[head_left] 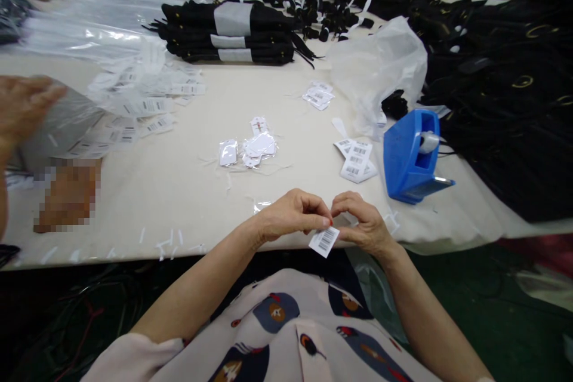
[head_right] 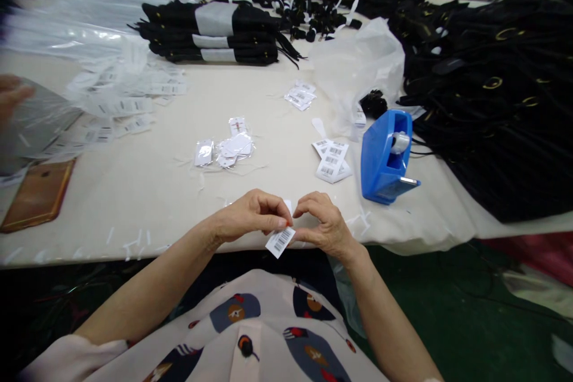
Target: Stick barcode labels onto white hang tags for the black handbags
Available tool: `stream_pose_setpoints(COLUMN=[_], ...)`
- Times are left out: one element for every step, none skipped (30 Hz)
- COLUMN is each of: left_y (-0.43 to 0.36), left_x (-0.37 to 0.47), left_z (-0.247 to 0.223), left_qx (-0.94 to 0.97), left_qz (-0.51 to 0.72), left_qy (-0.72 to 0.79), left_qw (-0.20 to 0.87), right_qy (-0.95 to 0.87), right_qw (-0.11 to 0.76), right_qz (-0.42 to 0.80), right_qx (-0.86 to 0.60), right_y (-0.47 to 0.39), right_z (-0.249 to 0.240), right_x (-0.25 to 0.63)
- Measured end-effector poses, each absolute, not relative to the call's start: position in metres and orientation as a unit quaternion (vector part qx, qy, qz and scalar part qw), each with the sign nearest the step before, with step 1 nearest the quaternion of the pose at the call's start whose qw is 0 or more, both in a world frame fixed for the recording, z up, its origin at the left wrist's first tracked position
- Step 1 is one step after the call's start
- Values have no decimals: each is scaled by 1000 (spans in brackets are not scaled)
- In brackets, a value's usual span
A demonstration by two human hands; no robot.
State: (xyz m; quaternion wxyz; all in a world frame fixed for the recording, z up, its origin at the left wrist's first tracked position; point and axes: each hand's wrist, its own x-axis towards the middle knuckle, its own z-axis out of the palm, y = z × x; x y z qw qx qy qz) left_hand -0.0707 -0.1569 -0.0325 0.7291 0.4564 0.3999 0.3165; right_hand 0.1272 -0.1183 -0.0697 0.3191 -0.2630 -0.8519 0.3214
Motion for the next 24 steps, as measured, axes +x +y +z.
stream_pose_setpoints(left_y=[-157, -158, -159, -161, -164, -167, -170, -173, -176, -179, -181, -183, -184, -184, -184, -184, -183, -182, -181, -181, -180, -180, -179, -179], left_x=[-72, -74, -76, -78, -79, -79, -79, -78, -76, -74, -71, -69, -67, -65, -65, -65, -67, -69, -72, -75, -78, -81, -82, -83], left_z=[-34, -37, -39, -42, -44, -46, -48, -50, -51, -51, -52, -52, -51, -51, -51, -50, -50, -50, -49, -49, -49, -50, -50, -51], left_qx=[446, 433, 418, 400, 379, 355, 330, 306, 283, 263, 246, 231, 220, 214, 214, 219, 227, 237, 247, 254, 258, 261, 261, 260], left_qz=[335, 354, 368, 376, 378, 380, 383, 387, 390, 394, 397, 401, 405, 411, 418, 425, 434, 441, 448, 454, 458, 460, 459, 457], left_qy=[411, 424, 436, 446, 455, 462, 464, 464, 460, 453, 446, 441, 442, 447, 455, 466, 479, 492, 503, 513, 521, 527, 530, 530], left_qw=[721, 713, 707, 707, 711, 719, 727, 736, 746, 755, 763, 769, 769, 765, 757, 744, 729, 712, 696, 682, 672, 665, 663, 665], right_qy=[-852, -853, -853, -852, -850, -847, -843, -839, -838, -840, -843, -846, -849, -852, -857, -863, -870, -875, -874, -864, -846, -820, -787, -751], right_qw=[328, 339, 353, 369, 385, 401, 413, 422, 427, 428, 428, 428, 426, 422, 413, 398, 380, 362, 349, 344, 347, 357, 370, 384], right_qz=[306, 285, 258, 226, 191, 156, 124, 97, 75, 58, 46, 36, 30, 25, 22, 22, 27, 40, 62, 91, 125, 156, 186, 214], right_qx=[-268, -275, -284, -293, -304, -314, -322, -328, -330, -328, -323, -317, -312, -309, -308, -310, -313, -319, -333, -355, -385, -420, -457, -492], right_y=[-118, -118, -118, -118, -118, -118, -119, -119, -119, -120, -120, -121, -121, -121, -122, -122, -124, -125, -128, -131, -136, -140, -145, -150], right_z=[-69, -68, -68, -67, -67, -66, -66, -67, -68, -68, -70, -71, -72, -72, -73, -72, -71, -70, -67, -65, -62, -61, -59, -59], right_x=[127, 127, 127, 127, 127, 127, 127, 127, 126, 125, 124, 123, 122, 121, 121, 123, 125, 130, 136, 143, 151, 159, 167, 174])
